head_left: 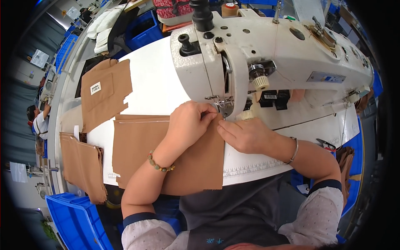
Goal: Sewing pieces of leather or fabric together using an industrial sewing machine to construct bags.
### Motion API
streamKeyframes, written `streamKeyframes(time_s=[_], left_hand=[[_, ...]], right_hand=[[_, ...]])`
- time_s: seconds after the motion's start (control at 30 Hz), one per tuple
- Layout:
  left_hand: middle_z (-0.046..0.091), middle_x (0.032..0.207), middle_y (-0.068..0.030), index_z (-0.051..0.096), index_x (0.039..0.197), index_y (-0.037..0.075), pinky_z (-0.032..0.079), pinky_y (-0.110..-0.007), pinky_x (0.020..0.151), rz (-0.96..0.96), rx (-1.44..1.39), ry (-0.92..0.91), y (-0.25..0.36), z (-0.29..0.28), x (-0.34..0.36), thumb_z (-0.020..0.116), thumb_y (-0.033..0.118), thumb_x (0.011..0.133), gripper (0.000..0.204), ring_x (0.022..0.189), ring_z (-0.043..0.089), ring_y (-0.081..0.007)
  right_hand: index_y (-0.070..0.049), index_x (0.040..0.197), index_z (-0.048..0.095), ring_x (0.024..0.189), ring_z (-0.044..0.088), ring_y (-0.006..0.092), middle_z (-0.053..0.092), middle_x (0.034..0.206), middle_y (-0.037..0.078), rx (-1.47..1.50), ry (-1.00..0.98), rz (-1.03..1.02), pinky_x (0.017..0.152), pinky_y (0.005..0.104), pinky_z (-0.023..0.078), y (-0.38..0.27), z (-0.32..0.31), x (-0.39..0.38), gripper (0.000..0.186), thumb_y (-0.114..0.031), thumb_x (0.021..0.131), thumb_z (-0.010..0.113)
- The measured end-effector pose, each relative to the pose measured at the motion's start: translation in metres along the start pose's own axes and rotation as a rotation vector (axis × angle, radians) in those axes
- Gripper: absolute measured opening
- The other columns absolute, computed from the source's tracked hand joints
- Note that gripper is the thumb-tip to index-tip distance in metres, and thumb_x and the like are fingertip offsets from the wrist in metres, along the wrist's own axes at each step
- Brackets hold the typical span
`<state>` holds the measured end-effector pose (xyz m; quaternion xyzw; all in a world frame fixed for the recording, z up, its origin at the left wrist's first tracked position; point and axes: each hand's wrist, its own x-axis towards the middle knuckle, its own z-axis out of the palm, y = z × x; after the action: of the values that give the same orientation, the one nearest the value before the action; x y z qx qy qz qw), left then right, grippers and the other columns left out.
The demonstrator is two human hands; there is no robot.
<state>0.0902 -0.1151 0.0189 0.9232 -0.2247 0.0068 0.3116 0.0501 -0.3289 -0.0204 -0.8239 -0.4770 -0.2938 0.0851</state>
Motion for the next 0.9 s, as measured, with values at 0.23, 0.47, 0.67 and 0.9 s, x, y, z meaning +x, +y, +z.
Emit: streamKeyframes(time_s=[0.23, 0.47, 0.67, 0.9], left_hand=[[0.073, 0.076, -0.0124, 0.080, 0.092, 0.008, 0.055, -0.037, 0.063, -0.035, -0.098, -0.020, -0.012, 0.004, 0.000, 0.076, 0.017, 0.084, 0.013, 0.064, 0.069, -0.0273], [0.076, 0.080, -0.0095, 0.079, 0.094, 0.002, 0.054, -0.033, 0.064, -0.141, -0.264, -0.059, -0.014, 0.003, 0.004, 0.082, 0.013, 0.079, 0.019, 0.061, 0.066, -0.0209], [0.075, 0.078, -0.0096, 0.078, 0.092, 0.001, 0.054, -0.032, 0.065, -0.150, -0.275, -0.063, -0.011, 0.001, 0.005, 0.083, 0.011, 0.078, 0.018, 0.064, 0.068, -0.0194], [0.075, 0.085, -0.0102, 0.073, 0.095, -0.002, 0.056, -0.031, 0.070, -0.126, -0.239, -0.080, -0.012, -0.006, 0.019, 0.084, 0.004, 0.075, 0.023, 0.073, 0.070, -0.0194]], right_hand=[[0.001, 0.097, 0.070, 0.062, 0.065, 0.0148, 0.069, 0.092, 0.010, 0.025, 0.044, -0.003, 0.051, 0.0269, 0.051, 0.000, -0.005, 0.006, 0.027, -0.011, 0.073, 0.067], [0.001, 0.094, 0.069, 0.064, 0.066, 0.0144, 0.070, 0.094, 0.010, 0.009, 0.075, -0.036, 0.053, 0.0265, 0.052, 0.000, -0.006, 0.007, 0.022, -0.010, 0.075, 0.067], [0.000, 0.093, 0.069, 0.066, 0.066, 0.0141, 0.070, 0.094, 0.009, 0.018, 0.080, -0.030, 0.052, 0.0261, 0.052, -0.001, -0.003, 0.004, 0.019, -0.010, 0.077, 0.067], [-0.001, 0.097, 0.069, 0.057, 0.062, 0.0150, 0.069, 0.094, 0.007, -0.064, 0.098, -0.017, 0.047, 0.0279, 0.050, 0.007, 0.000, 0.007, 0.022, -0.011, 0.077, 0.067]])
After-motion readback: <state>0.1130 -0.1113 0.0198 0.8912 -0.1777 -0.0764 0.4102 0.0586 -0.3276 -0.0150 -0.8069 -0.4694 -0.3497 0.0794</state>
